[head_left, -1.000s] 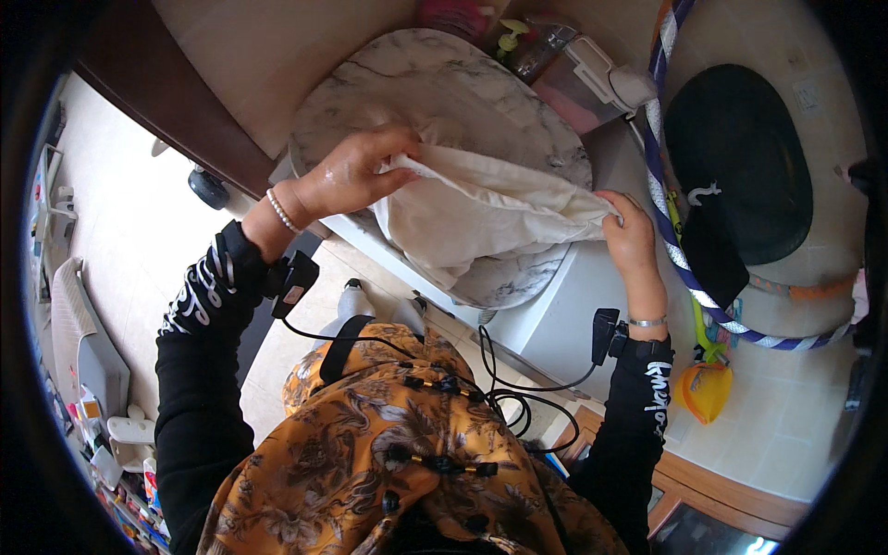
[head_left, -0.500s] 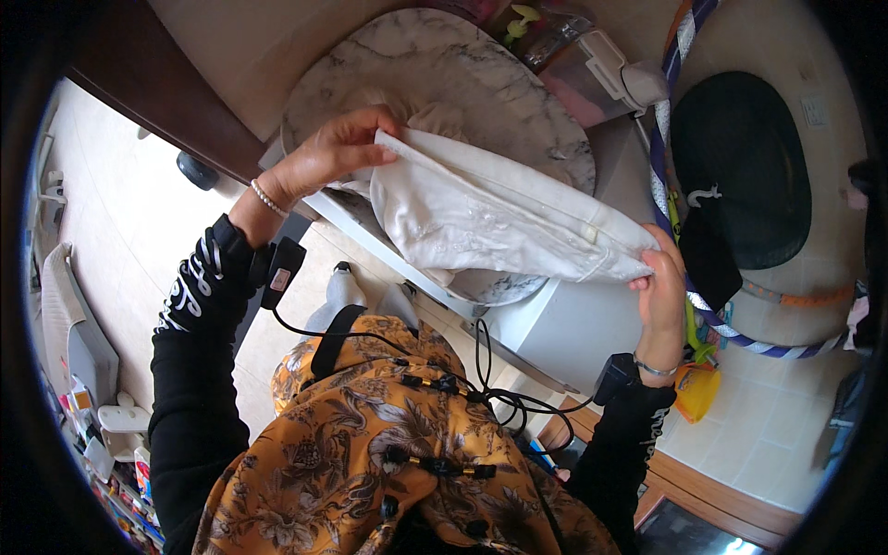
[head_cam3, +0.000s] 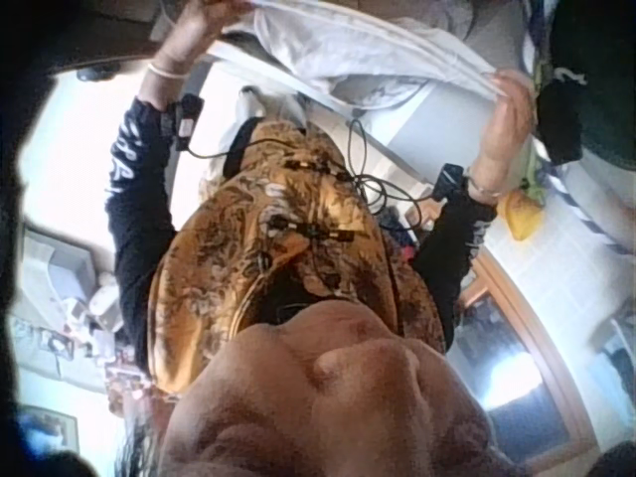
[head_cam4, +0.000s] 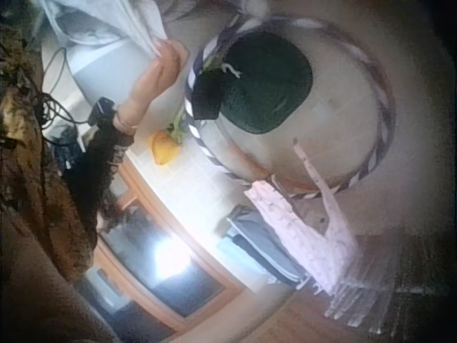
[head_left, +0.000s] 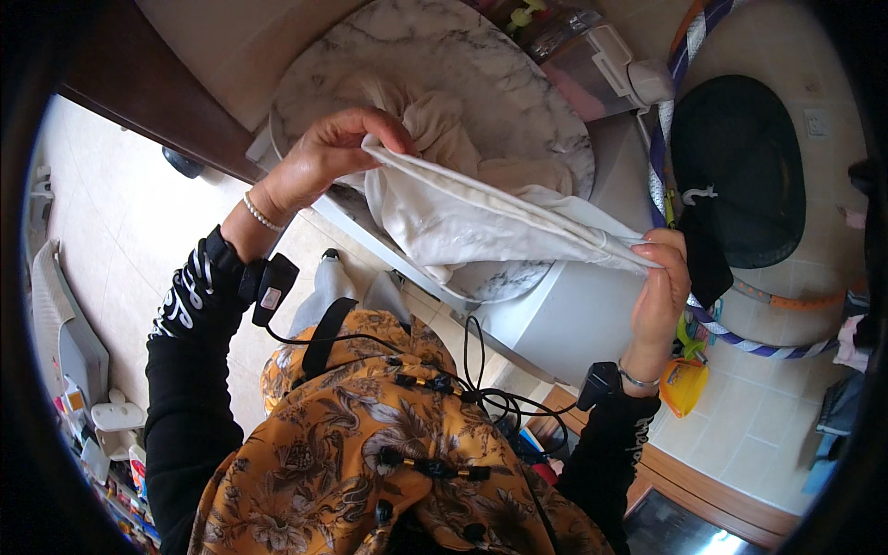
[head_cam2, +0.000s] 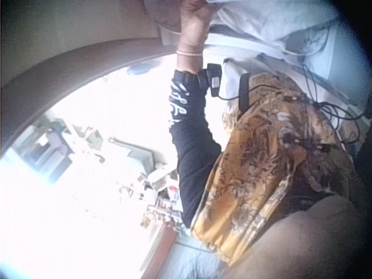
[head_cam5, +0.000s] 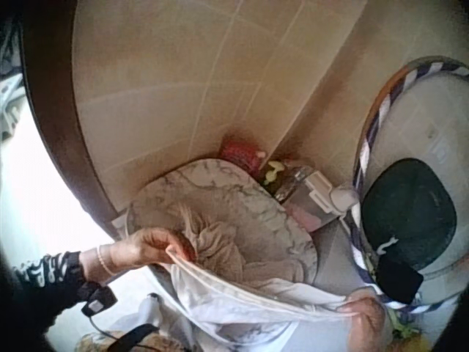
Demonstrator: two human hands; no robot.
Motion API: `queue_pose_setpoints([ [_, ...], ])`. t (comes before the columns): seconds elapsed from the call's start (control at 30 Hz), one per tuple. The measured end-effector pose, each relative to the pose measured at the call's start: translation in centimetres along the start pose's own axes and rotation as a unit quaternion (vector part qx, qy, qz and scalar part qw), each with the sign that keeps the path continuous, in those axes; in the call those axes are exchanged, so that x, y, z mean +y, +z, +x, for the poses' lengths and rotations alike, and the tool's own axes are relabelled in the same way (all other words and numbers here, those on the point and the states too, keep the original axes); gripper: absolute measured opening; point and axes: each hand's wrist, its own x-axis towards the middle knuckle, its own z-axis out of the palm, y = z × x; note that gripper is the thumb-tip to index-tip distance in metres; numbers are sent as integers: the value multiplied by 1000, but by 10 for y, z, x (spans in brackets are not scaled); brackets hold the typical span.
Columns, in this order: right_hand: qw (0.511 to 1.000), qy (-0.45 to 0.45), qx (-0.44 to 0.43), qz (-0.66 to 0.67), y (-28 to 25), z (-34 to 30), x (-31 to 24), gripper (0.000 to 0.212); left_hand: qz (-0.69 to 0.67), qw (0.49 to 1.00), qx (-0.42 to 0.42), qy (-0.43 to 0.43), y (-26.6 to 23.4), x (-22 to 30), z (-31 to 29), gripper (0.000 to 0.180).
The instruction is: The person washes a white cloth by hand in a sink, repeatedly rubbing and wringing it. They then walk to the kitchen and pick up a red cup.
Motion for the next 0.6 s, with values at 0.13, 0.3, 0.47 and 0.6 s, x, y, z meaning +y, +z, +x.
queue_pose_setpoints([
  [0.13,1000,5,9,-3,6,0,-1,24,11,999,-20,49,-3,-8,0,24],
  [0.3,976,196,53,74,19,0,0,29,11,999,46,-12,2,-13,-1,25],
  [0.47,920,352,30,169,30,5,12,37,2,993,96,-63,7,-15,6,30],
  [0.6,883,405,68,227,34,5,19,43,-34,993,99,-57,7,-22,10,33],
])
